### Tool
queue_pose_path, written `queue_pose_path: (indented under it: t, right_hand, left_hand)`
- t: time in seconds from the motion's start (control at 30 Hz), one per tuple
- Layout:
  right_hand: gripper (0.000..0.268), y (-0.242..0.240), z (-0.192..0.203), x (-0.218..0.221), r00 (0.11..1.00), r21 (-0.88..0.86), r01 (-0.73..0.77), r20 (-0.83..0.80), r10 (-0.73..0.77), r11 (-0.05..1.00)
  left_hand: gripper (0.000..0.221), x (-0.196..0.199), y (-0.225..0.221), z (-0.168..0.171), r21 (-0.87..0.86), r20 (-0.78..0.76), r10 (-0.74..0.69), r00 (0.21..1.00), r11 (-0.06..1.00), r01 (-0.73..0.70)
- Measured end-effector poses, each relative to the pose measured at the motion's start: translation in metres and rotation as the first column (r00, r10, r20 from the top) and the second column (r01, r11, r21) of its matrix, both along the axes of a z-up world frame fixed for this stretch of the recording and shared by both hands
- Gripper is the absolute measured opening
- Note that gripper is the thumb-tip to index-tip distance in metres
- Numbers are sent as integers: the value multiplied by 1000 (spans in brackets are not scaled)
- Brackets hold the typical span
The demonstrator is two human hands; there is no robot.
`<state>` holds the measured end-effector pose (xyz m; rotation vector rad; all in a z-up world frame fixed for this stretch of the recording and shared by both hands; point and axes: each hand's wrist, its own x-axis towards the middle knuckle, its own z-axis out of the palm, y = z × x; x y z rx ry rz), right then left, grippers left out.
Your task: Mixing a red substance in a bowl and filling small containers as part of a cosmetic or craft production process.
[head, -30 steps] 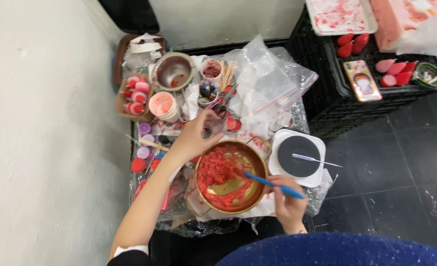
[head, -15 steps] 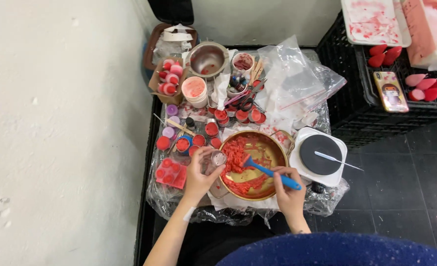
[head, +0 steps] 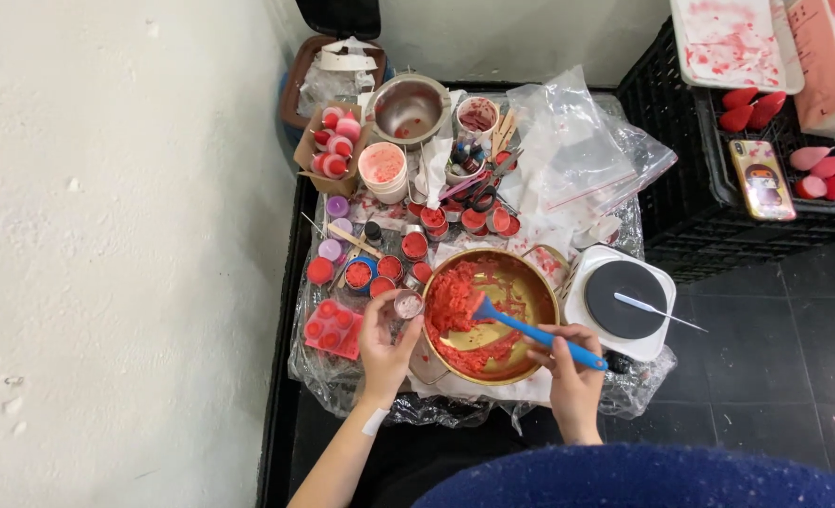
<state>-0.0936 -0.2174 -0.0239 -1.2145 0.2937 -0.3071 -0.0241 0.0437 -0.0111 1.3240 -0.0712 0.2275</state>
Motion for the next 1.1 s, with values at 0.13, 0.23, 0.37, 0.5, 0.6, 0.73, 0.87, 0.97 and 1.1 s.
queue_pose_path:
  t: [0.13,0.23,0.37,0.5,0.6,0.73,0.87,0.97,1.1]
  right_hand:
    - [14,-11,2,-6,997,85,22,67,-28,996]
    - [11,-22,6,-9,986,129,13,163,-34,992]
    - [11,-38,15,-12,945,130,-41,327,-4,991]
    - [11,-51,23,-17,879,-59,-77,468,96,995]
    - [13,-51,36,-16,867,-69,-36,495,65,997]
    - [13,-53,35,-14,853,-48,-18,521,40,999]
    - [12,-58,29,-15,845,-44,-41,532,58,998]
    - [12,-59,27,-14,848,-26,-57,526,62,998]
    - [12,-56,31,-14,850,-10,-50,524,48,999]
  left_hand:
    - [46,-1,-3,11,126,2,-15,1000,992,15]
    - [50,0,-9,25,231,-37,-38,999,972,45]
    - [57,5,-18,36,412,64,-96,993,909,61]
    - [65,12,-26,48,498,128,-162,978,864,78]
    - [67,18,-36,51,465,110,-194,975,877,121]
    - [69,24,-46,59,432,81,-226,971,886,170]
    - [72,26,-52,63,476,87,-256,963,860,185]
    - [74,28,-54,60,492,91,-251,964,853,176]
    - [77,29,-53,55,501,61,-245,968,846,183]
